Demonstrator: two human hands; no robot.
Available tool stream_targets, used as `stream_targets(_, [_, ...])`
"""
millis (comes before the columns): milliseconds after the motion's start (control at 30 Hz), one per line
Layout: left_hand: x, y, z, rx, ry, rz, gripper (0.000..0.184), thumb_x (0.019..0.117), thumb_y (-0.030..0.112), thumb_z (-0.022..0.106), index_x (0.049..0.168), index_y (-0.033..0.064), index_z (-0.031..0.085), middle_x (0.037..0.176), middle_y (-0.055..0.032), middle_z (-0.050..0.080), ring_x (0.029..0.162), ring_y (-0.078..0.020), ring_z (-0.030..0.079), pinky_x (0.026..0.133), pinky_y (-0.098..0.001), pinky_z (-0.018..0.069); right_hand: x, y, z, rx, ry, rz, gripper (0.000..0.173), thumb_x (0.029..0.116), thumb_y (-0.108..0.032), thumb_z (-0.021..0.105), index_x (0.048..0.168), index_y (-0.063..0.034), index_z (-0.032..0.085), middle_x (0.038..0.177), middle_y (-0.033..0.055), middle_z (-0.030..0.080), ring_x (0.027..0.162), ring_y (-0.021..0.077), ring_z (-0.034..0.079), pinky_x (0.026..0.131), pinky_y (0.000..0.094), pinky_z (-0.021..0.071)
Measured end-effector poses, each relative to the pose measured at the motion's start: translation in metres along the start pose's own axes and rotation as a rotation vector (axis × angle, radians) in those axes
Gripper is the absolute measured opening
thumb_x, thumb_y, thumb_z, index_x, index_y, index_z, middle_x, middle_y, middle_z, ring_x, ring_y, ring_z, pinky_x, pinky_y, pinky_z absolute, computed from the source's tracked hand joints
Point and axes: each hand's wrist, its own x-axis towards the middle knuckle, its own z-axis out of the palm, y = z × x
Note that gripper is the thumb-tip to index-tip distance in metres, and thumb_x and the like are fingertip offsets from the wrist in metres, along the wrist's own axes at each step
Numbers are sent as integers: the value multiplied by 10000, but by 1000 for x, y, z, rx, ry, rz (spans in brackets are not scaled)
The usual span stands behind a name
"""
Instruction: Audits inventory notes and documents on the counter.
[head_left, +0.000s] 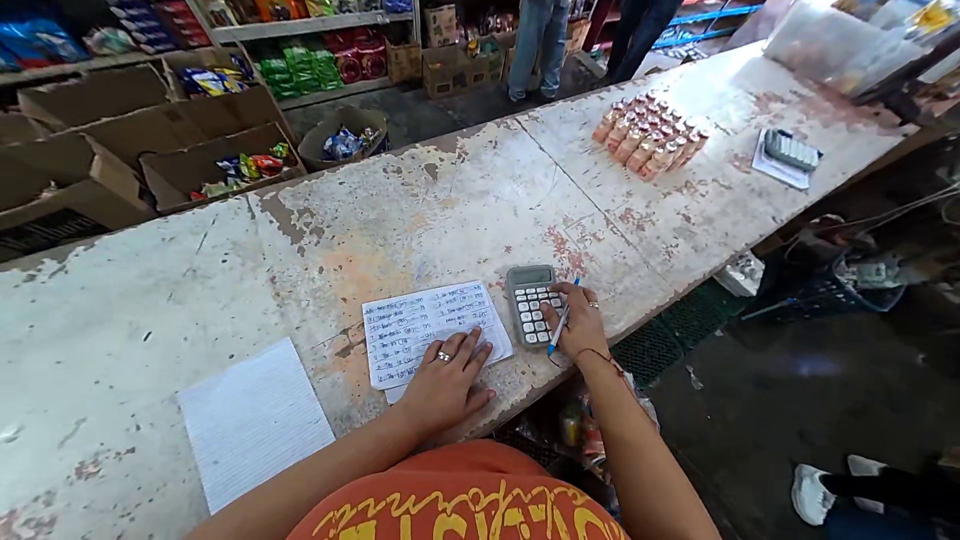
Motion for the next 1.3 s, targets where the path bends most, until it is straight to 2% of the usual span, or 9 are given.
stream_targets(167, [0,-1,4,-9,23,4,781,1000,680,316,1538,132,461,1623,-142,382,1487,-371,368,1150,-622,309,-20,-2,-8,121,100,-69,291,1007,-127,542,1238,14,650,1273,192,672,1272,438,562,1052,584,457])
stream_targets(267, [1,-2,4,-17,28,5,778,1000,675,332,1531,123,468,1618,-148,390,1479,-373,382,1144,-623,317,-34,-11,0,133,79,-142,310,980,-115,502,1190,11,692,1233,173,703,1295,448,553,1069,579,445])
stream_targets(433, [1,-1,3,-13,34,10,776,1003,671,322,1523,117,477,1608,-156,402,1463,-384,404,1131,-627,333,-31,-25,17,35,24,-237,360,958,-111,502,1252,-37,696,1251,133,715,1355,455,511,1141,655,324])
stream_targets(600, [1,-2,3,0,55,22,774,1006,671,312,1515,115,487,1595,-162,420,1449,-381,424,1125,-614,351,-24,-28,10,20,-115,-191,341,984,-105,513,1280,-40,670,1273,114,711,1417,433,461,1187,699,185])
stream_targets(667, [1,-3,5,1,54,22,770,1009,669,305,1518,120,484,1596,-158,420,1451,-376,422,1128,-608,348,-27,-25,3,80,-110,-159,339,995,-114,503,1277,-34,673,1284,123,698,1401,433,473,1184,697,209])
stream_targets(800, [2,-3,5,10,69,21,779,1006,676,289,1511,119,493,1594,-155,424,1448,-375,428,1124,-609,350,-41,-9,2,55,165,-193,342,950,-124,463,1163,-21,710,1155,130,742,1282,442,577,1135,682,303])
stream_targets(1033, [1,-1,5,11,63,18,774,1008,672,291,1507,118,498,1594,-155,425,1446,-376,429,1124,-611,348,-44,-8,2,-21,98,-147,330,944,-103,487,1171,-10,709,1180,159,730,1309,481,543,1138,694,287])
stream_targets(1167, [1,-1,2,0,40,12,763,1008,667,315,1513,122,489,1602,-149,414,1453,-374,419,1127,-611,343,-58,-26,6,1,99,-267,313,934,-122,492,1123,-32,725,1080,118,767,1221,447,627,1129,712,298])
stream_targets(1300, [1,-2,4,1,44,13,760,1005,665,330,1508,120,496,1597,-152,421,1450,-382,421,1124,-621,346,-54,-30,10,-18,107,-249,307,934,-120,493,1112,-20,722,1055,121,767,1176,438,653,1105,718,320])
